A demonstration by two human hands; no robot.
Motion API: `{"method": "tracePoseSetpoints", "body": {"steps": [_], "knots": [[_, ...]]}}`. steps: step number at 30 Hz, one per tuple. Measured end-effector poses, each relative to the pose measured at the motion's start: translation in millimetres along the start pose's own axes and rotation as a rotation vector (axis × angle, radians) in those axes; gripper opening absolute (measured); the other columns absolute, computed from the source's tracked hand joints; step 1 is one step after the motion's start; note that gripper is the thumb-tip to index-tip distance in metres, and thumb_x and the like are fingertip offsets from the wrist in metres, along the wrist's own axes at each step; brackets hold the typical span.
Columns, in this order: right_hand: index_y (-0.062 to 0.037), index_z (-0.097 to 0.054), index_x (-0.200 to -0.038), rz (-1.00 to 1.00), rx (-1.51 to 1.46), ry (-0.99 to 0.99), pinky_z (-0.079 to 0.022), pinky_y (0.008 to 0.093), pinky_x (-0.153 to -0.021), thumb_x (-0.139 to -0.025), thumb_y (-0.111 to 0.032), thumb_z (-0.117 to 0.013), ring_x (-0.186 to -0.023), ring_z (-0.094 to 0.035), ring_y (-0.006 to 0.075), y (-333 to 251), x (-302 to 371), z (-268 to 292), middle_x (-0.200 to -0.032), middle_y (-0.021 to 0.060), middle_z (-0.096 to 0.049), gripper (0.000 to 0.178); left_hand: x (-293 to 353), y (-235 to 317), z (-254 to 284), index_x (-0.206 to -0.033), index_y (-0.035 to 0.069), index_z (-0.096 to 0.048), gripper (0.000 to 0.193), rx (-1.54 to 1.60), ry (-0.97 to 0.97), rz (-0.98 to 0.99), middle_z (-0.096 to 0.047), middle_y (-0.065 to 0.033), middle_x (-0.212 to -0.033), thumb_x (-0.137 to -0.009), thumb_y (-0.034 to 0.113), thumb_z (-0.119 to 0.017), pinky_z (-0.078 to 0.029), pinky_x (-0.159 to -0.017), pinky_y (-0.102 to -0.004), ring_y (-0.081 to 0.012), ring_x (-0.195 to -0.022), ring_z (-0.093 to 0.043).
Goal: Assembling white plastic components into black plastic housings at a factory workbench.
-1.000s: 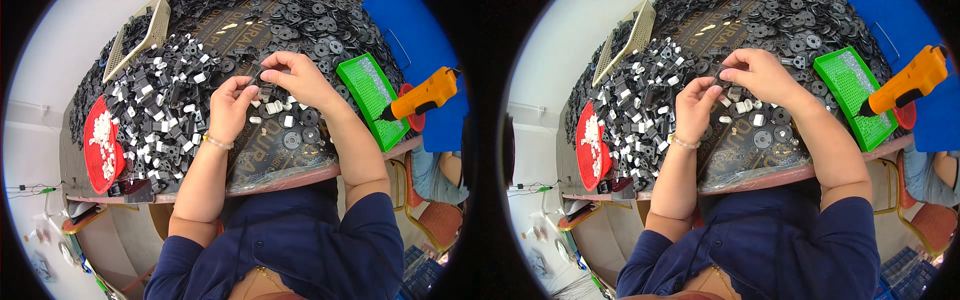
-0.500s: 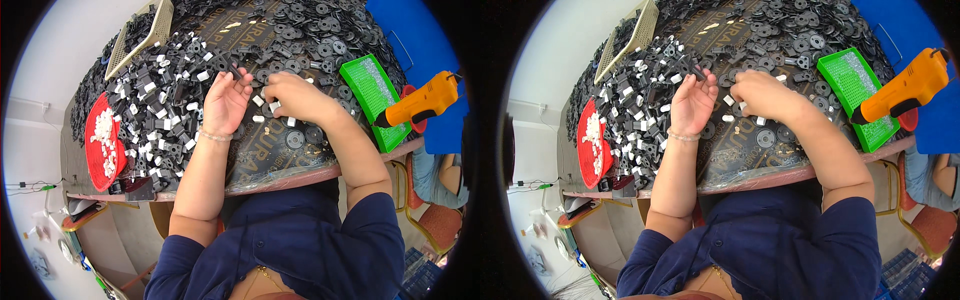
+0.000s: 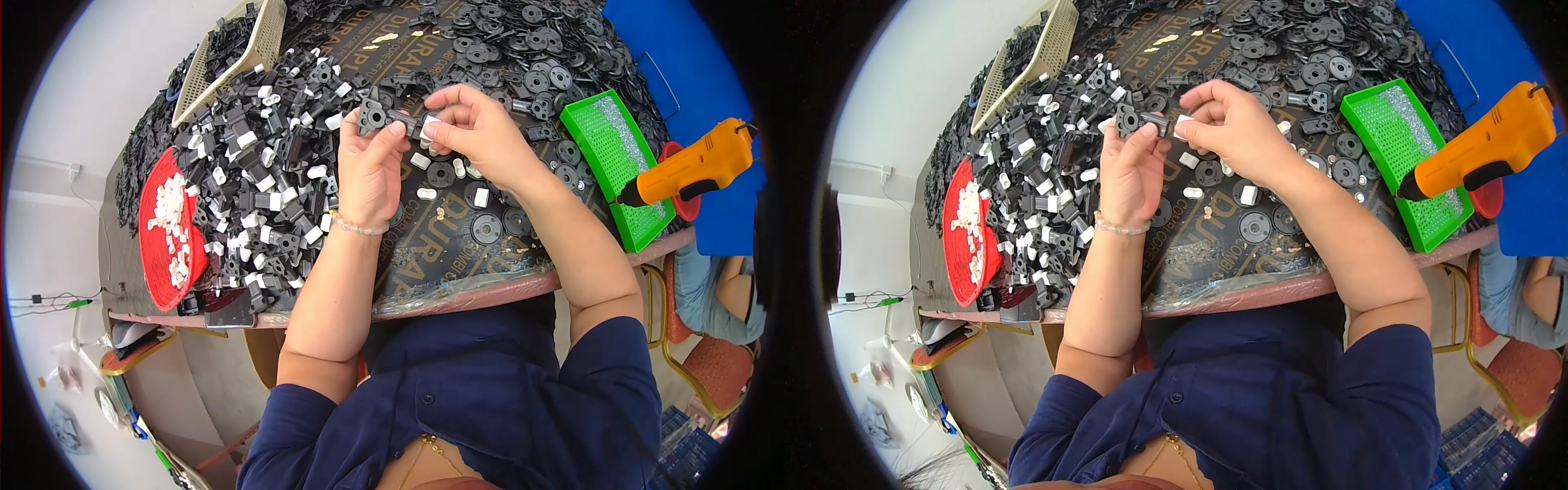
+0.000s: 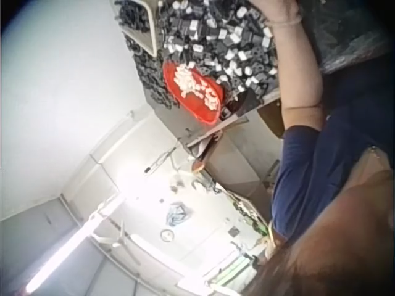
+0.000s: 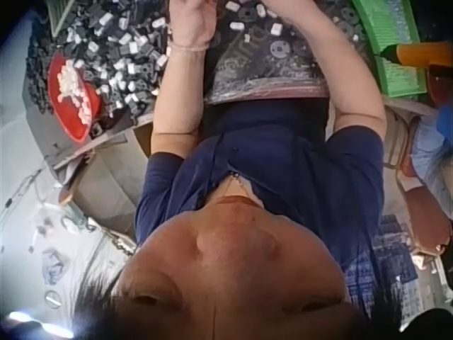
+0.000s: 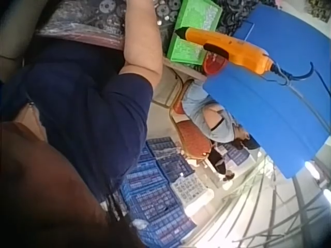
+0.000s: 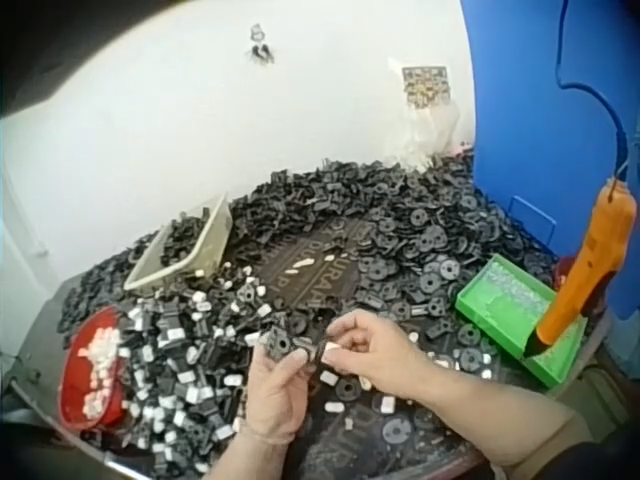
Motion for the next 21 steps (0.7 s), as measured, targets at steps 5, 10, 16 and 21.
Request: {"method": "tracePoseSetpoints", "body": {"steps": [5, 10, 16, 21], "knots": [[0.0014, -0.063, -0.1, -0.084, -0.122, -0.041, -0.053, 0.0246, -0.071, -0.089, -0.008, -0.071, -0.076, -0.063, 0.0109, 6, 1, -5, -0.086, 0.0067, -0.068, 0.016, 4, 2, 1, -0.125, 0.008, -0.042, 0.052, -0.108, 0.04, -0.064, -0.063, -0.0068, -0.104, -0.084, -0.003, -0.072, -0.049, -0.079, -0.0271, -0.0136, -0.092, -0.06], [0.0009, -0.064, -0.098, -0.029, -0.073, 0.013, -0.053, 0.0249, -0.071, -0.089, -0.004, -0.069, -0.075, -0.063, 0.0108, 3, 2, -5, -0.086, 0.0055, -0.068, 0.011, 10, 5, -6, -0.121, 0.008, -0.044, 0.047, -0.147, 0.03, -0.148, -0.062, -0.005, -0.106, -0.085, -0.002, -0.073, -0.049, -0.081, -0.0274, -0.0124, -0.093, -0.06], [0.0015, -0.057, -0.123, 0.068, -0.075, -0.09, -0.05, 0.0298, -0.089, -0.085, -0.02, -0.077, -0.099, -0.061, 0.0139, -5, -2, -10, -0.111, 0.0101, -0.064, 0.048, 9, -13, -23, -0.122, 0.01, -0.046, 0.039, 0.148, -0.103, 0.096, -0.063, -0.0049, -0.102, -0.09, 0.007, -0.069, -0.05, -0.08, -0.0278, -0.0131, -0.086, -0.061], [0.0005, -0.043, -0.141, 0.153, -0.174, -0.317, -0.041, 0.037, -0.108, -0.075, -0.028, -0.085, -0.127, -0.052, 0.024, -27, -4, -35, -0.136, 0.0147, -0.056, 0.083, 20, -21, -38, -0.122, 0.013, -0.052, 0.034, 0.249, -0.29, 0.278, -0.064, -0.0021, -0.101, -0.092, 0.016, -0.069, -0.051, -0.076, -0.0276, -0.0121, -0.088, -0.062]]}}
Point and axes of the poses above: each hand's wrist, its own x-axis away from the middle knuckle, its own z-axis out of the back of the hand, y = z × x, the point moved 10 cm from there along -x, towards the middle knuckle
